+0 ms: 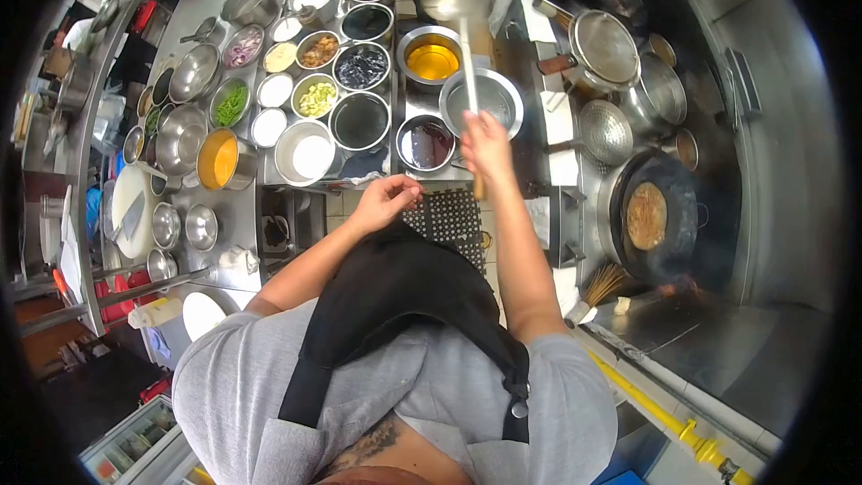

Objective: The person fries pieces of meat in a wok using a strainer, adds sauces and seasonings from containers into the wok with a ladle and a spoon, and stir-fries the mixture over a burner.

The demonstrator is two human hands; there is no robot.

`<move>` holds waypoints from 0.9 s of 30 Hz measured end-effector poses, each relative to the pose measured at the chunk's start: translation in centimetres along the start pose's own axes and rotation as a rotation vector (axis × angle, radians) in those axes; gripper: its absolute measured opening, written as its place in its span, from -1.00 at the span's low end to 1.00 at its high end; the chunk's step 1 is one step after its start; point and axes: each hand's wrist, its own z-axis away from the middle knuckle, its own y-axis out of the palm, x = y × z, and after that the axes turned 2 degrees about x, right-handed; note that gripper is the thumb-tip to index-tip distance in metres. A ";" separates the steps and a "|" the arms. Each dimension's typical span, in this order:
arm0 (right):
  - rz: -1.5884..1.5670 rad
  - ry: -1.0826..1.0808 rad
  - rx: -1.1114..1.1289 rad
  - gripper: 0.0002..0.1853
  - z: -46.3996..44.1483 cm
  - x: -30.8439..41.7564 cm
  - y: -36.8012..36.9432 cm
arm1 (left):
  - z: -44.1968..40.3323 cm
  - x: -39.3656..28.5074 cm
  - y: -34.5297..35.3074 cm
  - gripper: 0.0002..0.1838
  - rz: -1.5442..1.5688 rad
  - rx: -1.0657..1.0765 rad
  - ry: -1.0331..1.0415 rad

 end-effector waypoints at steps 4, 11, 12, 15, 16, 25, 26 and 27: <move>0.246 -0.004 0.019 -0.72 -9.5 -3.0 7.7 | 1.3 -0.3 -5.0 -0.75 0.002 -0.069 0.006; 0.606 -0.067 0.002 -0.65 -14.2 -5.2 12.0 | 1.6 0.2 -13.4 -0.77 0.168 -0.281 -0.021; 0.604 -0.044 0.003 -0.64 -14.0 -4.9 12.4 | 1.3 0.3 -14.6 -0.77 0.183 -0.292 0.003; 0.565 0.039 -0.002 -0.66 -13.2 -3.8 13.1 | 0.1 0.4 -17.1 -0.76 0.211 -0.298 0.019; 0.561 0.043 -0.016 -0.66 -13.0 -3.6 13.2 | -0.3 0.4 -17.7 -0.76 0.221 -0.306 0.011; -0.178 0.334 0.119 -0.74 -8.1 1.8 12.2 | -3.8 -0.4 -19.0 -0.73 0.202 -0.226 0.089; -0.200 0.311 0.079 -0.74 -6.9 2.6 11.3 | -4.1 -0.3 -18.8 -0.72 0.182 -0.220 0.088; -0.274 0.303 0.133 -0.72 -5.5 3.4 10.1 | -4.4 -0.3 -18.7 -0.72 0.195 -0.189 0.095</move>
